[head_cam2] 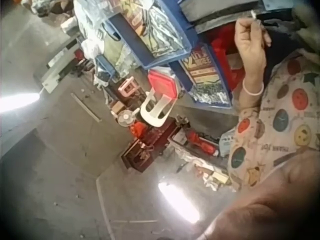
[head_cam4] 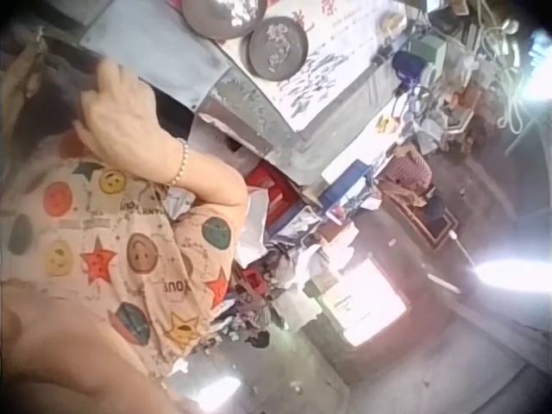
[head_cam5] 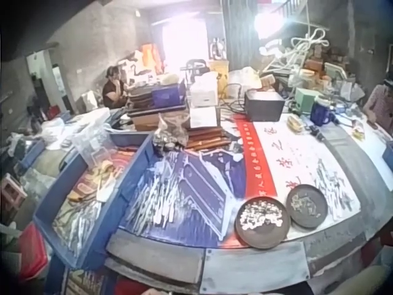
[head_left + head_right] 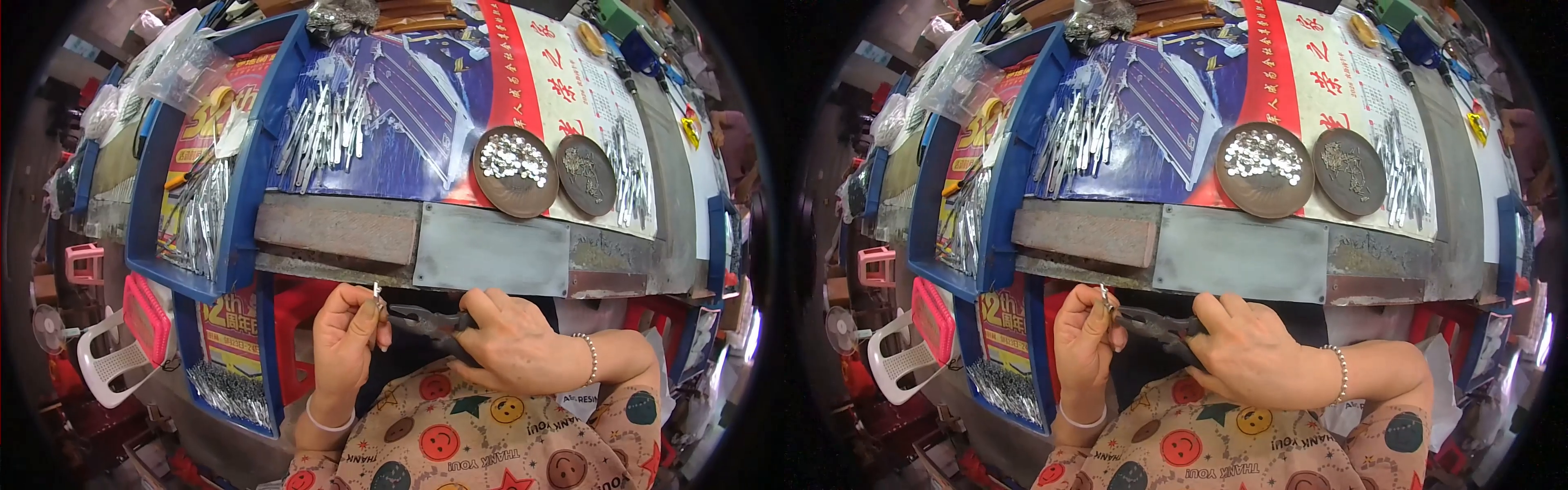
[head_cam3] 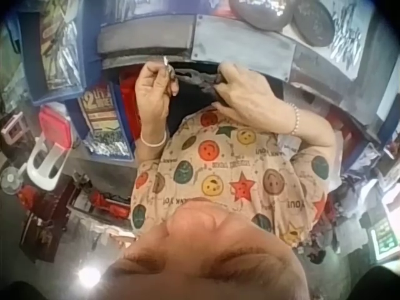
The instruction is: Assembling small metal pins and components using pliers at a workbench.
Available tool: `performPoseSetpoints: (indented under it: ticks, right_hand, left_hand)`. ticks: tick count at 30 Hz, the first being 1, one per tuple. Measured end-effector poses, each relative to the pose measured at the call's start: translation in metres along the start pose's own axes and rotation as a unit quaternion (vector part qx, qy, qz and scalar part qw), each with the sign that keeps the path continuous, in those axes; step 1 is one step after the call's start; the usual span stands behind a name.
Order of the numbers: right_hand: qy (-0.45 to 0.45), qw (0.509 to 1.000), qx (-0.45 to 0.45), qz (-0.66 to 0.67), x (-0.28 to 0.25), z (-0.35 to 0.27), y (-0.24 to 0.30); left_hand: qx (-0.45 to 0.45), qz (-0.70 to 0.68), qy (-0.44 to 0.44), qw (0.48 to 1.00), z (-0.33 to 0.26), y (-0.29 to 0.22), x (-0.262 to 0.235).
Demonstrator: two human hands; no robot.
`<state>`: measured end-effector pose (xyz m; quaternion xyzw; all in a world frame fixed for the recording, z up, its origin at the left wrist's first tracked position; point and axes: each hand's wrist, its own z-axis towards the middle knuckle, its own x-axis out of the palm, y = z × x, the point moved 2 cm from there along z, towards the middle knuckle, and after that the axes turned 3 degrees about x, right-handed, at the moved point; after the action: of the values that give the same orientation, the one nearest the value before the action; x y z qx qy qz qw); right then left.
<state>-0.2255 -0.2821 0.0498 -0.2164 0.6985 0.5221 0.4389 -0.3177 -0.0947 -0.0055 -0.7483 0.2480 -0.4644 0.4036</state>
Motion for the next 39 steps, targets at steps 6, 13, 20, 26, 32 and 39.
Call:
performPoseSetpoints:
  ticks: [6,13,20,26,32,39]
  right_hand:
    - [0.051,0.998,0.020,-0.025,0.000,0.002,0.002]
    - [0.057,0.996,0.021,-0.058,0.000,0.004,0.003]
    - [0.134,0.979,0.055,0.142,-0.002,0.011,-0.008]
    - [0.234,0.894,0.082,0.374,-0.008,0.009,-0.011]
    - [0.174,0.906,0.151,0.355,0.000,-0.013,-0.005]
    - [0.090,0.939,0.136,0.301,0.018,-0.032,0.000]
  left_hand:
    - [-0.003,0.012,0.011,1.000,-0.003,-0.002,0.001]
    - [0.001,0.019,0.015,1.000,0.000,-0.002,0.001]
    - [0.018,0.043,0.013,0.999,0.001,0.002,-0.004]
    - [-0.013,-0.111,0.047,0.993,-0.005,-0.005,-0.006]
    - [-0.131,-0.301,0.142,0.934,-0.022,-0.007,-0.023]
    - [-0.052,-0.165,0.028,0.985,-0.056,-0.019,-0.080]
